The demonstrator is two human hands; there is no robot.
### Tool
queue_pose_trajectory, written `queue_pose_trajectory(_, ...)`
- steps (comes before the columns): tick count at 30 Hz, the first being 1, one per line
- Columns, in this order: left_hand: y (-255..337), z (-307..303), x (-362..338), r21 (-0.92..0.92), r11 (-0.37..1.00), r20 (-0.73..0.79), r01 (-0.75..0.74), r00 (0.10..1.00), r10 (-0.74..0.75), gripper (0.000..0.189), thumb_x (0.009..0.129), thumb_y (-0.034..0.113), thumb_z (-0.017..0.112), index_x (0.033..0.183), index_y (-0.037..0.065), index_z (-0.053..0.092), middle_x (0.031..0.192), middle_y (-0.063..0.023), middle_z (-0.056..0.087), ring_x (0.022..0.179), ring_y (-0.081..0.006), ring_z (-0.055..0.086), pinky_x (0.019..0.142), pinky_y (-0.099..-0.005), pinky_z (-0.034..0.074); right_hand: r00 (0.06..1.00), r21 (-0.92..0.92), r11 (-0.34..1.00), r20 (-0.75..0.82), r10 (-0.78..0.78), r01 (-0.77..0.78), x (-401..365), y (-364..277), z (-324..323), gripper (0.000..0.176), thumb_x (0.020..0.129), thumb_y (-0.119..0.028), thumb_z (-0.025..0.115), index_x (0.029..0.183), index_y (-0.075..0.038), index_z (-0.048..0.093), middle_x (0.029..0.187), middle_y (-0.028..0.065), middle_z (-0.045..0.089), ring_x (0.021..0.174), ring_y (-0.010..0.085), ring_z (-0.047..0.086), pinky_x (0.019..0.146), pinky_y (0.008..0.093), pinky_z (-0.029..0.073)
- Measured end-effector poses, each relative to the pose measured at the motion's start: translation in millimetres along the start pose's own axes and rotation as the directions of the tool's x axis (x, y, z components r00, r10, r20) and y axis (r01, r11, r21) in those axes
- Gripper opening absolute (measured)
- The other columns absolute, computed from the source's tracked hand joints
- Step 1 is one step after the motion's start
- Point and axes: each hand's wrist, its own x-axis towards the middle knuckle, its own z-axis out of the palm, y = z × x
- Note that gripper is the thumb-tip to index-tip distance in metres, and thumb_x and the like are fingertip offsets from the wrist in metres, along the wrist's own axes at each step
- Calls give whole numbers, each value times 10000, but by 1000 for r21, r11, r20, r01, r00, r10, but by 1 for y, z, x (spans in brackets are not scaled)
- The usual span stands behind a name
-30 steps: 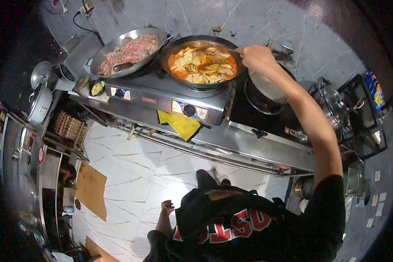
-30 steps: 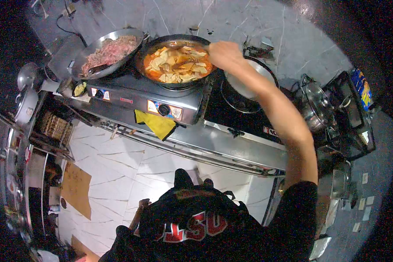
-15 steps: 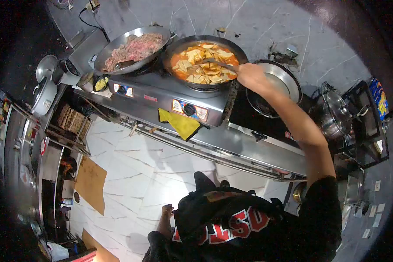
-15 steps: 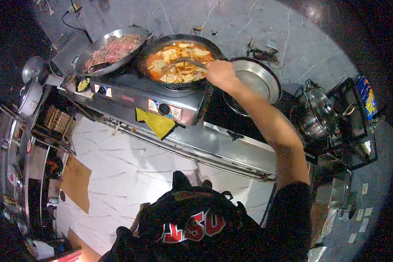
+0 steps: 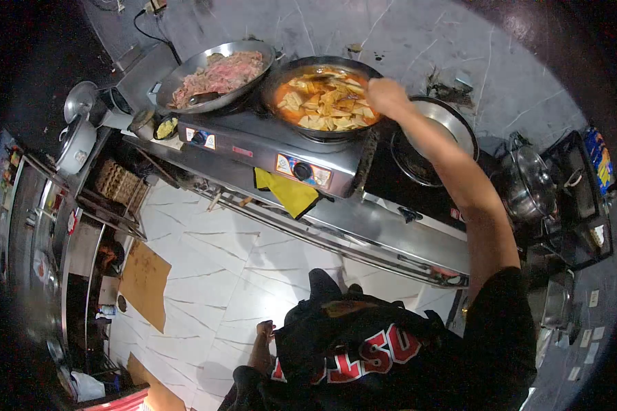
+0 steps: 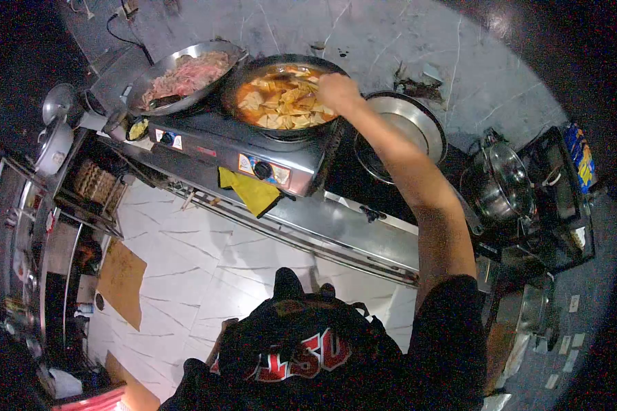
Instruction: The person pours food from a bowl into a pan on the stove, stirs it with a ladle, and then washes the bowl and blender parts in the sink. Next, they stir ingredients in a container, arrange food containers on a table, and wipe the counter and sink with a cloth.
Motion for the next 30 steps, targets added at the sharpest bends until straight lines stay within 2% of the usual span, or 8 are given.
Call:
queue_pose_trajectory(4,-46,-9,72,21,1000,-23,14,1000,-14,245,773,207,517,985,87,545,772,-89,548,577,-178,478,519,-345,402,993,52,998,114,-28,22,-34,0,-21,265,707,-200,501,859,-14,613,865,187,602,805,322,593,687,430,470)
queue_pose_trajectory(5,-47,-11,75,5,1000,-19,21,1000,-20,242,773,207,516,981,87,545,769,-89,547,578,-179,480,516,-346,402,996,107,991,24,-88,85,-36,11,-11,308,776,-289,473,837,-28,624,796,214,591,756,323,587,662,425,457)
queue_pose_trajectory(9,-53,-13,74,-15,1000,-4,25,1000,-25,231,777,211,512,967,85,544,757,-85,544,582,-183,485,503,-349,404,989,75,995,122,-79,70,-38,2,-12,259,756,-253,485,846,-56,625,774,202,595,747,328,585,648,420,463)
queue_pose_trajectory(12,-50,-12,66,-17,1000,4,17,1000,-17,223,779,214,509,957,84,544,748,-83,542,585,-186,489,493,-352,406,993,-37,992,32,-117,118,-31,-11,12,229,730,-223,490,841,-73,623,782,194,597,746,322,589,640,415,469)
queue_pose_trajectory(19,-30,-10,51,-18,1000,20,-17,1000,17,207,785,220,501,932,81,542,727,-77,537,592,-193,499,469,-358,409,992,147,982,39,-122,115,-15,20,-49,228,695,-127,491,835,5,612,836,186,602,797,320,589,695,413,463)
queue_pose_trajectory(21,-29,-9,50,-23,999,22,-25,999,25,203,786,222,499,925,80,542,721,-75,536,594,-195,501,463,-360,410,992,32,994,-78,-100,102,4,26,-43,228,718,-130,466,823,9,613,826,197,597,787,315,590,675,415,463)
queue_pose_trajectory(24,-33,-11,52,-28,999,28,-36,999,37,198,789,225,495,914,79,541,712,-73,534,597,-198,506,453,-362,411,989,-179,973,5,-150,148,27,29,-16,285,744,-126,437,977,-105,600,843,164,599,796,304,581,668,391,466)
queue_pose_trajectory(30,-50,-19,67,-35,997,54,-62,996,64,191,794,230,489,893,76,540,694,-68,530,603,-204,514,433,-367,414,988,-55,987,51,-148,151,2,18,4,229,740,-123,445,841,-11,617,877,185,599,817,312,593,689,411,482)
